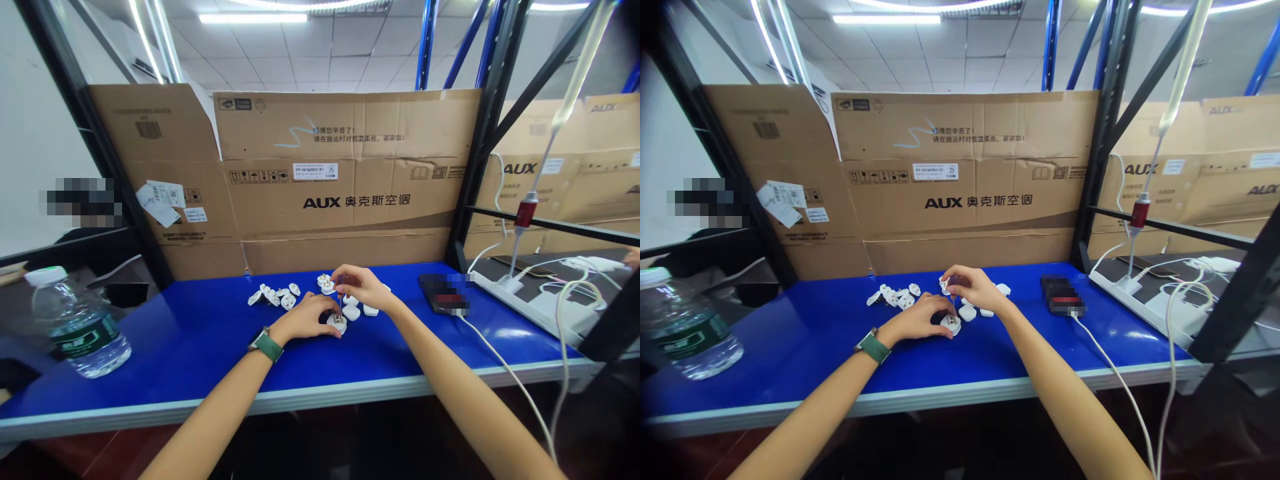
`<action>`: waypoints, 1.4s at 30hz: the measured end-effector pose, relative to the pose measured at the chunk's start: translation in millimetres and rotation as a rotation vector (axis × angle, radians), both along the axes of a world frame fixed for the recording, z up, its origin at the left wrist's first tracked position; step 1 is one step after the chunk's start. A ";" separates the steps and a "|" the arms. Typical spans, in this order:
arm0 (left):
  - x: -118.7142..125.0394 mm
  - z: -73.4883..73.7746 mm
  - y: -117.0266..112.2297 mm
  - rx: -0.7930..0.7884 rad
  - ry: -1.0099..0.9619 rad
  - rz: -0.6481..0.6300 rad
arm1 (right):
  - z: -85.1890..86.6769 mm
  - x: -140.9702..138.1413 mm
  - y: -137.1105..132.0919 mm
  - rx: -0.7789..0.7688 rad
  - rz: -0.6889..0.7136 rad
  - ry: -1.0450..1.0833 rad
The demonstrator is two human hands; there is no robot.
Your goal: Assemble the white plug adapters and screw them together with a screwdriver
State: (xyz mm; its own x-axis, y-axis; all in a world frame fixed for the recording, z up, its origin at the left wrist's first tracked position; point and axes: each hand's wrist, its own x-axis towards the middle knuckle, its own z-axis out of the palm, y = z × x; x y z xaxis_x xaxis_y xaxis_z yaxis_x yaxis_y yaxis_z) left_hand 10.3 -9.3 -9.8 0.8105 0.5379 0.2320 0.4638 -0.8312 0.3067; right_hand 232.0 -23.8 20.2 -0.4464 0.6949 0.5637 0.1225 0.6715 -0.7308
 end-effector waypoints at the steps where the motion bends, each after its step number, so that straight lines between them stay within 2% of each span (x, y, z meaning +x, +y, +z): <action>1: 0.0 0.1 -0.1 -0.004 -0.001 0.000 | -0.3 -0.7 0.0 0.003 0.004 -0.006; 8: -0.1 -0.4 0.6 -0.020 -0.005 0.001 | -1.6 -3.1 0.3 0.004 -0.004 0.036; 14: 0.4 0.3 0.0 -0.022 -0.009 -0.002 | 4.3 2.5 -3.2 0.027 -0.005 0.048; 16: 0.3 0.8 -0.1 -0.028 -0.012 -0.001 | 5.6 5.3 -3.2 0.084 -0.004 -0.035; 21: -1.5 -2.1 3.6 -0.049 -0.011 0.011 | -1.0 6.4 0.9 0.222 0.046 -0.580; 23: -2.3 -4.3 5.9 -0.044 -0.010 0.029 | -5.4 3.5 2.1 0.231 0.049 -0.678; 33: -0.5 -3.4 7.2 -0.102 -0.023 -0.023 | -9.8 0.9 2.5 0.235 0.102 -0.738; 42: -1.2 -8.6 11.1 -0.179 -0.082 -0.052 | -9.2 -0.1 3.7 0.269 0.061 -0.767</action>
